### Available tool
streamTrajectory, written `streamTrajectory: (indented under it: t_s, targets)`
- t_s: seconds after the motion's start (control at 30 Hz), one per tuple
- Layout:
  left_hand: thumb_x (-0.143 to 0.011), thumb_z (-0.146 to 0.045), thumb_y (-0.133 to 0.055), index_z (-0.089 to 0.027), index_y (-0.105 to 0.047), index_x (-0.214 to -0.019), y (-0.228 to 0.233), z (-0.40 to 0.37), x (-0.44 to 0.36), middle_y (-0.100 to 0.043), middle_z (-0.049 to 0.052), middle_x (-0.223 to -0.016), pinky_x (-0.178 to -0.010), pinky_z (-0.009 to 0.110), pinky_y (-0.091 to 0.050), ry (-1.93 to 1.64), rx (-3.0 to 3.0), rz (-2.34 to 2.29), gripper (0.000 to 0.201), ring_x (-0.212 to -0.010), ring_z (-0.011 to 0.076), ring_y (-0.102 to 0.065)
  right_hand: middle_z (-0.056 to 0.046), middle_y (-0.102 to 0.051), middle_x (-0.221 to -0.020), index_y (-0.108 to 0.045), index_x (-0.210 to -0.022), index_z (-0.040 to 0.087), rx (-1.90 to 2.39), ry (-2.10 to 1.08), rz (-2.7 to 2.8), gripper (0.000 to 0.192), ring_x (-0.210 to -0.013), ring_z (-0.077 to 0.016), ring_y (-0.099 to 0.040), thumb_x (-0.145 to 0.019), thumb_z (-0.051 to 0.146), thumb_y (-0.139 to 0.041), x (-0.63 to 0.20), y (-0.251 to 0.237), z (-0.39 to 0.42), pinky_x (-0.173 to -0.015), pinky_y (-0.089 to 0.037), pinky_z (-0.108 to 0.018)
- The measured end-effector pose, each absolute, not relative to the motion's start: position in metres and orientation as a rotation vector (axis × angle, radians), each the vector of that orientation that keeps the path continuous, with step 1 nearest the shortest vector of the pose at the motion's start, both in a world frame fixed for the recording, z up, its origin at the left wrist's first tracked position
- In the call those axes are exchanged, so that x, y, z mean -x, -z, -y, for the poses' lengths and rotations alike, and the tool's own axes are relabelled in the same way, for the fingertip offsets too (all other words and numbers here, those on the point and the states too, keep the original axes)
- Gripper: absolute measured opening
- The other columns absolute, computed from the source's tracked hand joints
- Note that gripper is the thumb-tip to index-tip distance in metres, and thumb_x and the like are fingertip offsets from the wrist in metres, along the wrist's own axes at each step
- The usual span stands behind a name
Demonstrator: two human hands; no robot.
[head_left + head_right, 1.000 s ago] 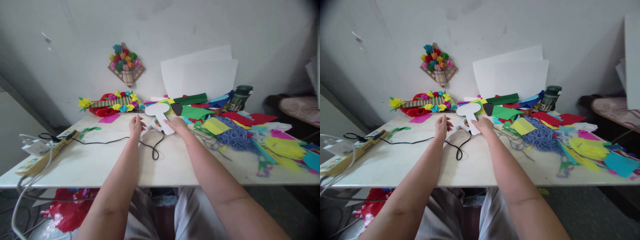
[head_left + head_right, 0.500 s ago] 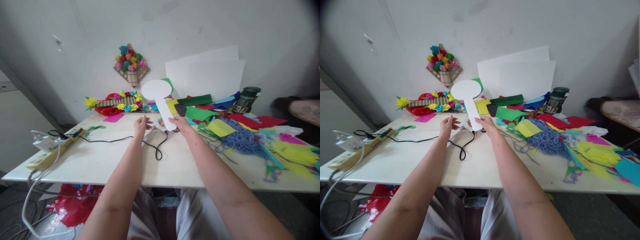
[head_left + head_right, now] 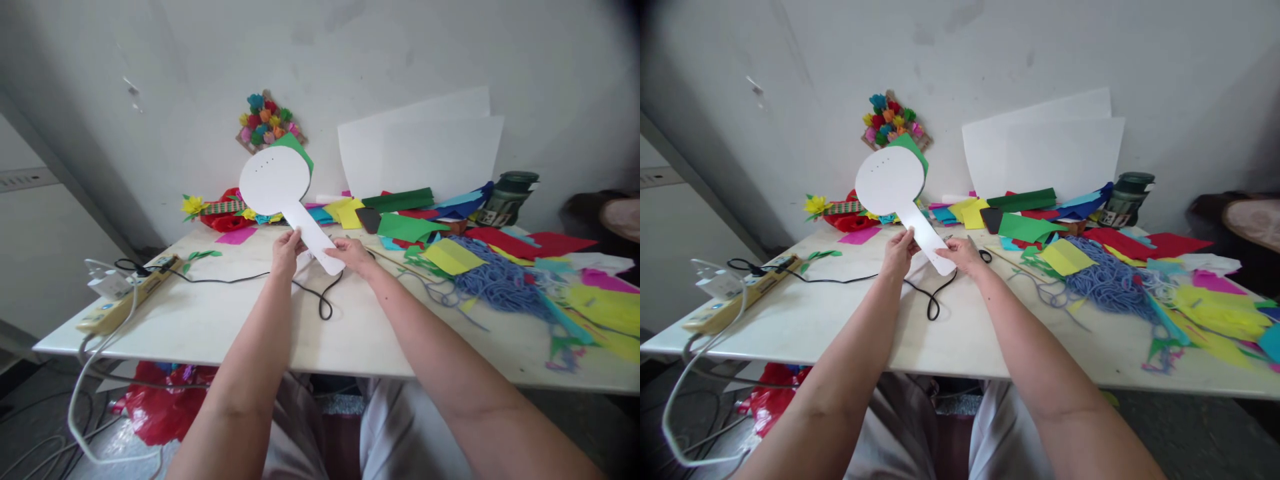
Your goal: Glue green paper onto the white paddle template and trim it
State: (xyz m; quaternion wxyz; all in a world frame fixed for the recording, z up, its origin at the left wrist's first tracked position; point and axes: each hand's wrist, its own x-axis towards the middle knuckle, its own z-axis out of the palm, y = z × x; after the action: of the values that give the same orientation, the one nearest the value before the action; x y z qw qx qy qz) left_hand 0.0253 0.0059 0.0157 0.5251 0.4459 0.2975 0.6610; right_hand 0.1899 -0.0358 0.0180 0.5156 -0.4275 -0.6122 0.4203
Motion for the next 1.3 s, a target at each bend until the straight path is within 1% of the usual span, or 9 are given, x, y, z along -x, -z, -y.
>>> streamTrajectory:
  t_s: [0.27,0.33,0.43,0.57,0.73,0.9,1.03,1.13,1.3]
  targets:
    - [-0.062,-0.042,-0.07,-0.014,-0.058,-0.077,-0.018,-0.005,-0.022,-0.063,0.002,-0.066,-0.058,0.023,-0.047,-1.649,-0.994,-0.692,0.034,-0.06,0.0115,-0.06,0.002,-0.061,-0.063,-0.063,-0.075,0.016,0.979,-0.865,1.696,0.02,-0.057,-0.0106,-0.054,-0.07,0.034,-0.059,-0.187,-0.016,0.035,-0.052,-0.039,-0.019]
    - [-0.064,-0.045,-0.068,-0.014,-0.059,-0.08,-0.019,-0.005,-0.023,-0.064,0.004,-0.07,-0.061,0.024,-0.048,-1.667,-0.99,-0.705,0.036,-0.065,0.013,-0.062,0.001,-0.059,-0.06,-0.063,-0.072,0.015,1.071,-0.643,1.779,0.021,-0.057,-0.0115,-0.053,-0.075,0.034,-0.054,-0.185,-0.017,0.037,-0.051,-0.036,-0.019]
    - [-0.069,-0.053,-0.06,-0.014,-0.059,-0.088,-0.024,-0.003,-0.028,-0.066,0.007,-0.081,-0.067,0.026,-0.049,-1.657,-1.004,-0.645,0.043,-0.073,0.0149,-0.063,-0.002,-0.06,-0.061,-0.065,-0.069,0.016,1.308,-0.075,1.855,0.026,-0.06,-0.0136,-0.053,-0.08,0.033,-0.048,-0.18,-0.022,0.044,-0.053,-0.032,-0.022]
    - [-0.076,-0.062,-0.045,-0.019,-0.057,-0.098,-0.032,0.002,-0.036,-0.061,0.01,-0.108,-0.077,0.03,-0.048,-1.58,-1.026,-0.428,0.051,-0.091,0.0187,-0.062,-0.008,-0.066,-0.087,-0.065,-0.097,0.02,1.398,0.44,1.993,0.031,-0.074,-0.0179,-0.055,-0.087,0.026,-0.036,-0.175,-0.027,0.056,-0.061,-0.031,-0.027]
    - [-0.077,-0.066,-0.039,-0.02,-0.056,-0.102,-0.034,0.006,-0.039,-0.062,0.01,-0.108,-0.079,0.033,-0.048,-1.595,-1.018,-0.378,0.055,-0.095,0.0214,-0.061,-0.014,-0.059,-0.112,-0.053,-0.119,0.019,1.392,0.625,2.099,0.038,-0.086,-0.023,-0.053,-0.089,0.034,-0.036,-0.164,-0.027,0.07,-0.068,-0.033,-0.032]
    - [-0.075,-0.069,-0.038,-0.016,-0.058,-0.098,-0.031,0.005,-0.031,-0.064,0.012,-0.095,-0.079,0.035,-0.047,-1.621,-0.986,-0.376,0.061,-0.089,0.0212,-0.061,-0.012,-0.057,-0.118,-0.051,-0.121,0.017,1.254,0.356,1.985,0.052,-0.092,-0.023,-0.055,-0.082,0.051,-0.042,-0.158,-0.022,0.07,-0.074,-0.037,-0.03]
    - [-0.075,-0.069,-0.037,-0.016,-0.06,-0.094,-0.029,0.004,-0.025,-0.065,0.011,-0.09,-0.078,0.035,-0.048,-1.613,-0.986,-0.408,0.062,-0.084,0.02,-0.061,-0.008,-0.068,-0.09,-0.064,-0.1,0.019,1.321,-0.017,1.705,0.034,-0.079,-0.0197,-0.06,-0.083,0.041,-0.046,-0.165,-0.019,0.056,-0.07,-0.04,-0.027]
    - [-0.074,-0.071,-0.036,-0.015,-0.06,-0.093,-0.026,0.004,-0.023,-0.065,0.011,-0.09,-0.079,0.035,-0.048,-1.592,-0.97,-0.436,0.063,-0.084,0.0198,-0.062,-0.004,-0.067,-0.069,-0.068,-0.08,0.019,1.253,-0.386,1.582,0.028,-0.069,-0.018,-0.06,-0.079,0.042,-0.052,-0.168,-0.019,0.049,-0.063,-0.043,-0.026]
    - [-0.073,-0.071,-0.039,-0.014,-0.061,-0.091,-0.021,0.002,-0.024,-0.066,0.012,-0.09,-0.079,0.035,-0.049,-1.514,-0.929,-0.417,0.063,-0.09,0.0222,-0.062,-0.001,-0.065,-0.062,-0.065,-0.073,0.016,0.977,-1.114,1.541,0.023,-0.053,-0.0142,-0.058,-0.068,0.038,-0.063,-0.162,-0.019,0.05,-0.047,-0.046,-0.025]
